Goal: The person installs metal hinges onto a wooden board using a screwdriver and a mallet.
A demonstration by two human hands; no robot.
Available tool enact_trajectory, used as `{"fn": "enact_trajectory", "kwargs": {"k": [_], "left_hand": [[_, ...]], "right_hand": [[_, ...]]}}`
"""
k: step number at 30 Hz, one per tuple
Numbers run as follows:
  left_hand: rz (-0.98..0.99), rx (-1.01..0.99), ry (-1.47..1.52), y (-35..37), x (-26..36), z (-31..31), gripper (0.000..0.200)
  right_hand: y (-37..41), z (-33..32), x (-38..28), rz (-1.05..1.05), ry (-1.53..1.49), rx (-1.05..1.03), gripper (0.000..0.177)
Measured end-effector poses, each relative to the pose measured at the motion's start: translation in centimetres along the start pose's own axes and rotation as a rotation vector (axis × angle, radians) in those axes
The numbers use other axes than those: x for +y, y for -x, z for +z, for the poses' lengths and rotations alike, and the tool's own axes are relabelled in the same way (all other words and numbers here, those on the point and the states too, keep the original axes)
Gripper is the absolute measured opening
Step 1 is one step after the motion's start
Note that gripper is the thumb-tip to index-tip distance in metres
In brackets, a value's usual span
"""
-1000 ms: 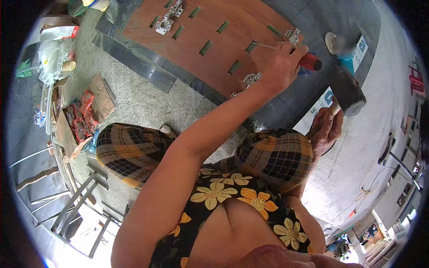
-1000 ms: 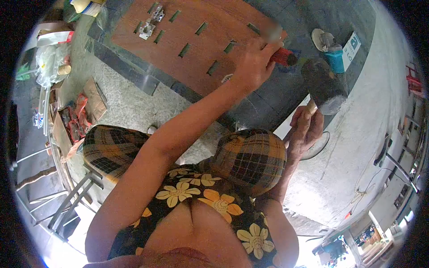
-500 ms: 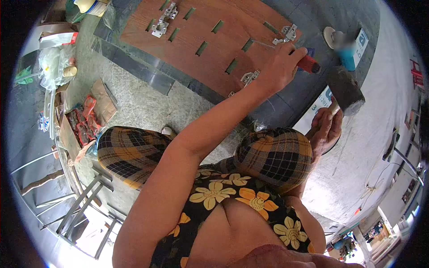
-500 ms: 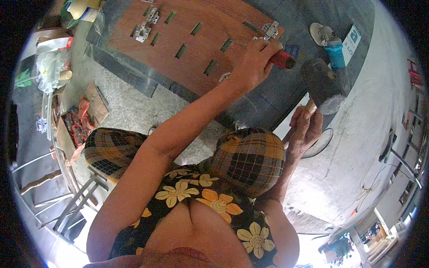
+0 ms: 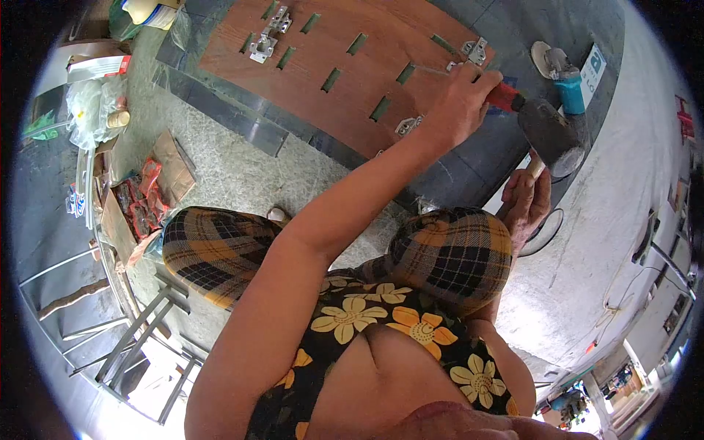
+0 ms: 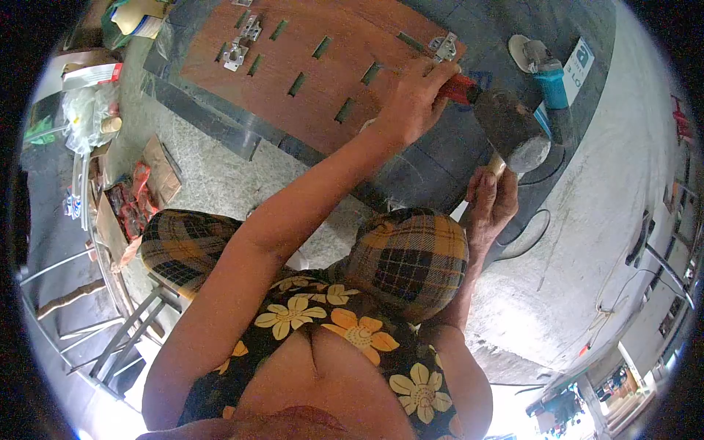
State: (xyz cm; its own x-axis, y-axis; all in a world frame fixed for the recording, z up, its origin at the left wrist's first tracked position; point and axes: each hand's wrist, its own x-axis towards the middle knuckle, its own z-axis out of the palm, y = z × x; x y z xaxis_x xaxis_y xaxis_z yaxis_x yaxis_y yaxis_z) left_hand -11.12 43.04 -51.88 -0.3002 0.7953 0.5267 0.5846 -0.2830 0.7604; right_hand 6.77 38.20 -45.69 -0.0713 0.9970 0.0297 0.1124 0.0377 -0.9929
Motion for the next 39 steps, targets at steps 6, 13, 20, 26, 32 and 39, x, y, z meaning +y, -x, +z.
{"fn": "enact_trajectory", "kwargs": {"k": [6,13,20,26,32,39], "left_hand": [[0.005,0.009,-0.066,0.0,0.3,-0.2,0.054],[-0.013,-0.009,-0.063,-0.2,0.4,-0.4,0.056],[-0.018,-0.005,-0.068,-0.2,0.7,-0.8,0.057],[-0.018,-0.015,-0.063,0.1,0.8,-1.0,0.056],[-0.024,-0.007,-0.025,0.0,0.6,-1.2,0.052],[-0.012,0.025,-0.045,-0.1,0.9,-1.4,0.053]], "right_hand": [[0.0,-0.3,-0.2,-0.005,0.059,-0.044,0.035],[-0.1,-0.1,-0.3,-0.013,0.053,-0.060,0.037],[0.0,0.4,-0.5,0.012,-0.013,-0.018,0.039],[0.0,-0.2,-0.3,-0.016,-0.025,-0.053,0.031],[-0.1,-0.2,-2.7,-0.151,-0.077,0.019,0.027],[-0.1,0.5,-1.4,-0.023,0.056,-0.048,0.029]]}}
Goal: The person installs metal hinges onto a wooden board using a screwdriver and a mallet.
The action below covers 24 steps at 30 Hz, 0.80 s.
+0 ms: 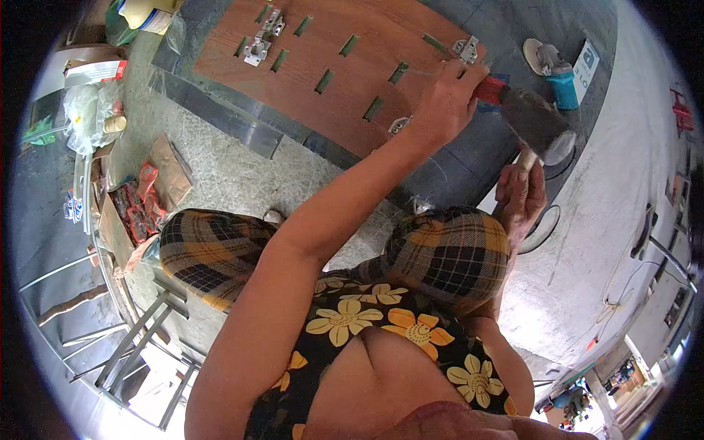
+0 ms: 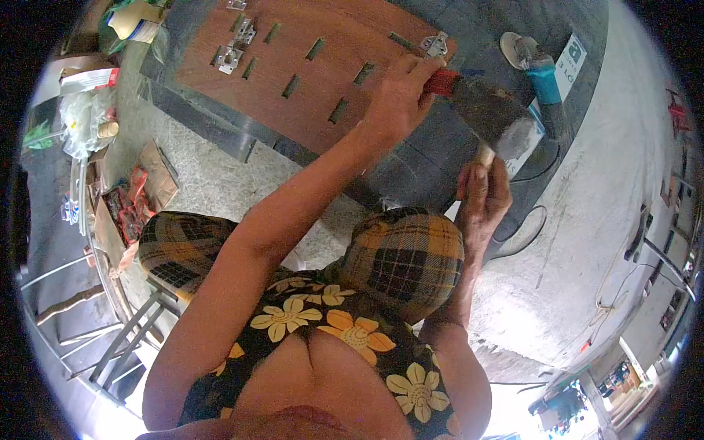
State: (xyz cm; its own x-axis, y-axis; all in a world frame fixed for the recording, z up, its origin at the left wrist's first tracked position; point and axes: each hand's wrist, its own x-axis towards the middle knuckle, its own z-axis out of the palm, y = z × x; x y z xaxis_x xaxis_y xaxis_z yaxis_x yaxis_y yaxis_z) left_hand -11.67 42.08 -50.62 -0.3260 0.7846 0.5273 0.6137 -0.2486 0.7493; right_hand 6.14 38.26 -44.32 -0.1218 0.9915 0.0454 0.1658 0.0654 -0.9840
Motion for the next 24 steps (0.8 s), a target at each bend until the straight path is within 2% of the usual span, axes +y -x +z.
{"fn": "enact_trajectory", "kwargs": {"k": [3,6,9,18,24], "left_hand": [[-0.031,-0.013,0.025,0.1,0.1,-0.1,0.054],[-0.049,-0.040,0.022,0.0,0.0,-0.1,0.054],[-0.007,-0.014,-0.010,0.1,0.3,-0.4,0.054],[-0.043,0.001,-0.002,0.2,0.2,-0.6,0.052],[-0.061,0.007,0.035,0.1,0.3,-1.0,0.053]], "right_hand": [[0.5,0.3,-0.4,0.028,-0.062,0.021,0.029],[0.0,-0.7,0.6,-0.004,-0.043,-0.095,0.031],[0.2,-0.9,0.5,-0.002,-0.052,-0.084,0.031],[0.0,-0.1,0.0,-0.013,-0.029,-0.070,0.030],[-0.4,0.0,-0.5,-0.059,0.006,-0.128,0.030]]}}
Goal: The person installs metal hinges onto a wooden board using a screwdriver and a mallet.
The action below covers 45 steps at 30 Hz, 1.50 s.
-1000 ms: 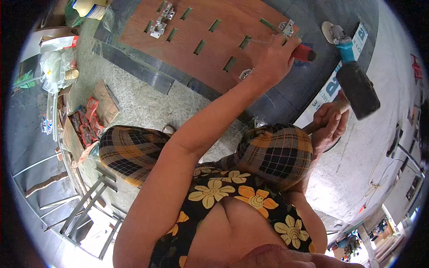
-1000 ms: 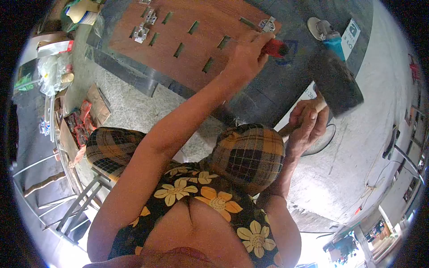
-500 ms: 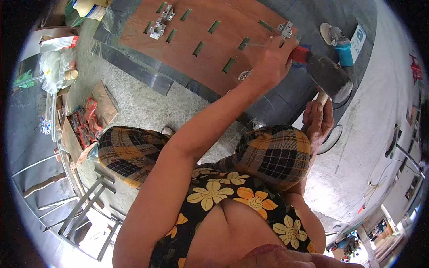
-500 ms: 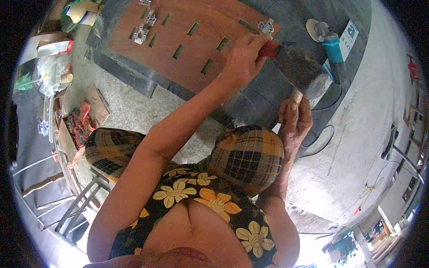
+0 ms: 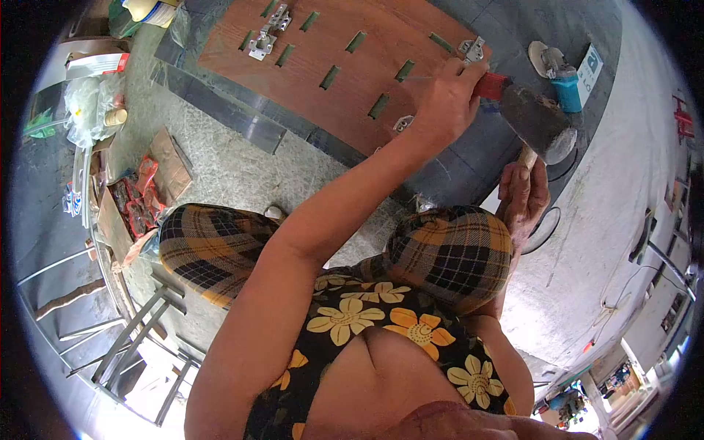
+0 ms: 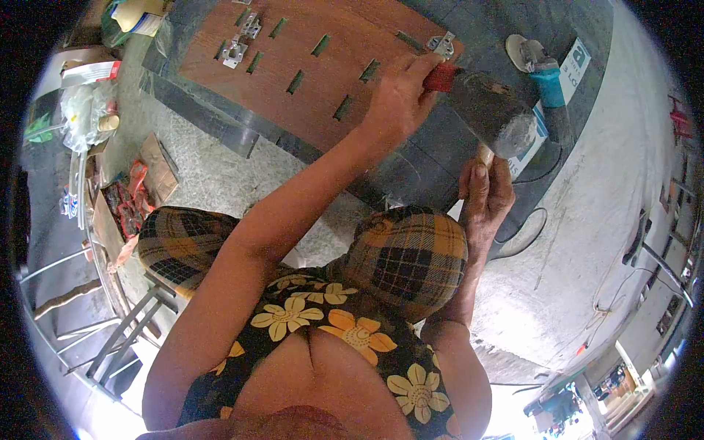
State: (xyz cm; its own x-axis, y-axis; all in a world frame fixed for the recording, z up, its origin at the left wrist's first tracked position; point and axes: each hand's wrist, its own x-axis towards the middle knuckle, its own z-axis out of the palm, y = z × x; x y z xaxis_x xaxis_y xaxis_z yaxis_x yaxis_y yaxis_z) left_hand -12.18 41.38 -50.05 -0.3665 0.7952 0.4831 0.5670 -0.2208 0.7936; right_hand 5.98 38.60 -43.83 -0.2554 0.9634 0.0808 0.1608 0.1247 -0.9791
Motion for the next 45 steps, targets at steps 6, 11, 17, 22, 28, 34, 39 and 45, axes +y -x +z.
{"fn": "enact_trajectory", "kwargs": {"k": [6,11,17,22,28,34,39,45], "left_hand": [[-0.008,0.025,-0.036,0.1,0.0,-0.2,0.050],[-0.041,0.036,-0.018,0.2,0.3,-0.6,0.049],[-0.017,0.013,-0.046,0.0,0.2,-0.9,0.046],[-0.003,-0.029,-0.008,-0.5,-0.1,-1.6,0.045],[-0.088,-0.055,-0.067,-2.5,-1.3,-4.2,0.037],[-0.209,0.022,0.364,-4.2,-3.0,-7.3,0.029],[-0.230,-0.029,0.312,-3.3,-0.9,-9.9,0.033],[-0.255,-0.038,0.324,-1.6,-1.4,-11.2,0.033]], "right_hand": [[-0.1,-0.2,0.1,-0.037,-0.009,-0.040,0.027],[0.1,0.5,0.1,0.000,-0.042,0.036,0.025],[0.1,1.0,-0.2,0.061,-0.031,0.065,0.026],[-0.2,0.6,-0.3,0.040,0.023,0.026,0.028],[0.0,-0.4,-0.1,-0.053,-0.175,0.059,0.026],[0.5,-2.2,1.0,-0.055,-0.153,0.049,0.028],[1.2,-2.2,1.8,-0.028,-0.198,0.088,0.031],[1.0,-2.1,2.7,-0.056,-0.199,0.053,0.031]]}}
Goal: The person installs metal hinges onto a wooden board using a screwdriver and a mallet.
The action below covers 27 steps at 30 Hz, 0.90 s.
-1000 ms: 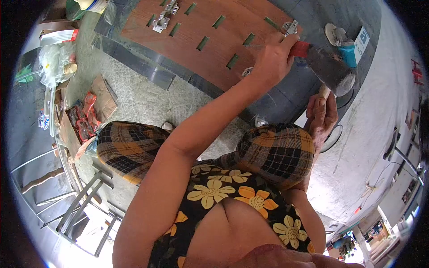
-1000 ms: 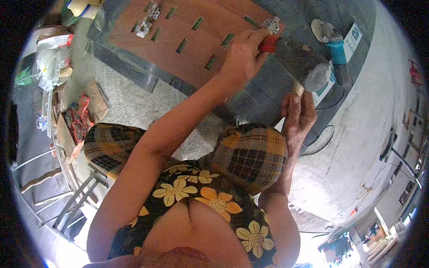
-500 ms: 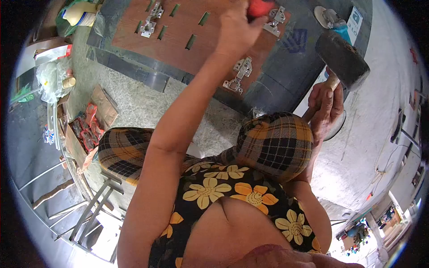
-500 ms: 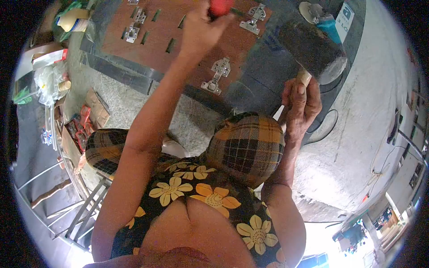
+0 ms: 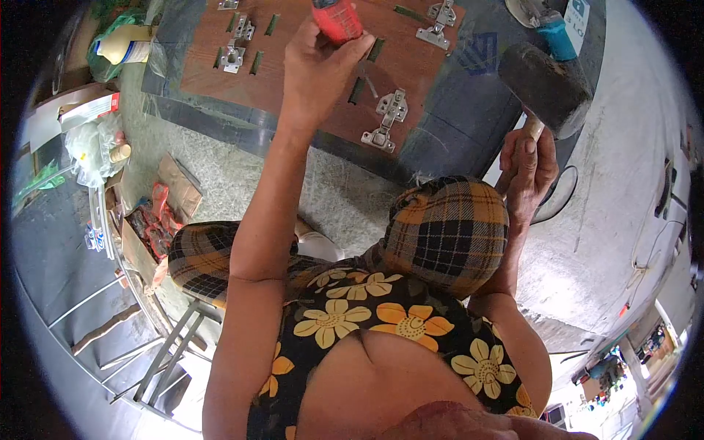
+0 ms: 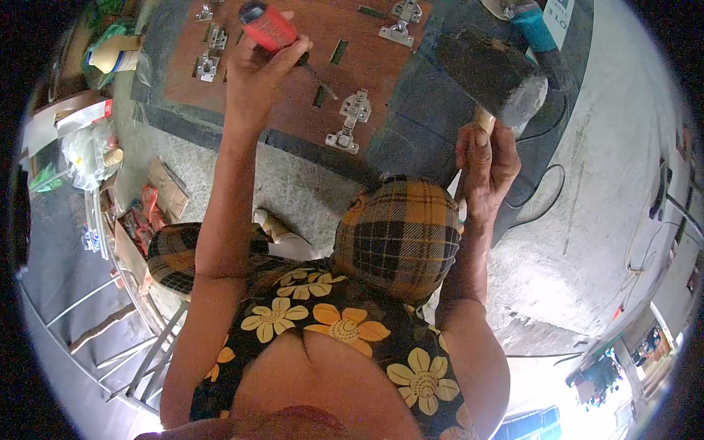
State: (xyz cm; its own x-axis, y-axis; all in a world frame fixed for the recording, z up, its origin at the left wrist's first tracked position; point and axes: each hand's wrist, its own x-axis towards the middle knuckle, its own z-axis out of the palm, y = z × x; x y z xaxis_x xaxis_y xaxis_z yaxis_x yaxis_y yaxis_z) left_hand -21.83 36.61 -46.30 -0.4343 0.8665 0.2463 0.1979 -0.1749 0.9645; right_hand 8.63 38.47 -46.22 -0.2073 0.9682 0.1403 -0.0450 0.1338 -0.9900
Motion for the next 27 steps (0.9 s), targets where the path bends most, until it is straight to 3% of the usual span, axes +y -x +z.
{"fn": "enact_trajectory", "kwargs": {"k": [4,7,19,22,27], "left_hand": [[-0.117,-0.012,0.022,1.0,2.0,-0.6,0.035],[-0.088,0.008,0.090,1.8,1.6,-0.3,0.037],[-0.095,0.009,0.214,1.6,1.5,0.4,0.032],[-0.255,0.076,0.467,1.3,1.6,0.2,0.029],[-0.344,0.099,0.646,0.8,0.7,-1.2,0.026]], "right_hand": [[0.2,-0.1,0.1,0.008,0.038,-0.039,0.028],[0.1,0.6,0.1,-0.016,-0.057,-0.026,0.027],[0.0,-0.2,0.4,-0.007,0.048,-0.019,0.025],[0.1,-0.3,0.1,0.023,0.078,0.011,0.027],[0.3,-1.0,0.8,0.044,0.092,0.055,0.029]]}}
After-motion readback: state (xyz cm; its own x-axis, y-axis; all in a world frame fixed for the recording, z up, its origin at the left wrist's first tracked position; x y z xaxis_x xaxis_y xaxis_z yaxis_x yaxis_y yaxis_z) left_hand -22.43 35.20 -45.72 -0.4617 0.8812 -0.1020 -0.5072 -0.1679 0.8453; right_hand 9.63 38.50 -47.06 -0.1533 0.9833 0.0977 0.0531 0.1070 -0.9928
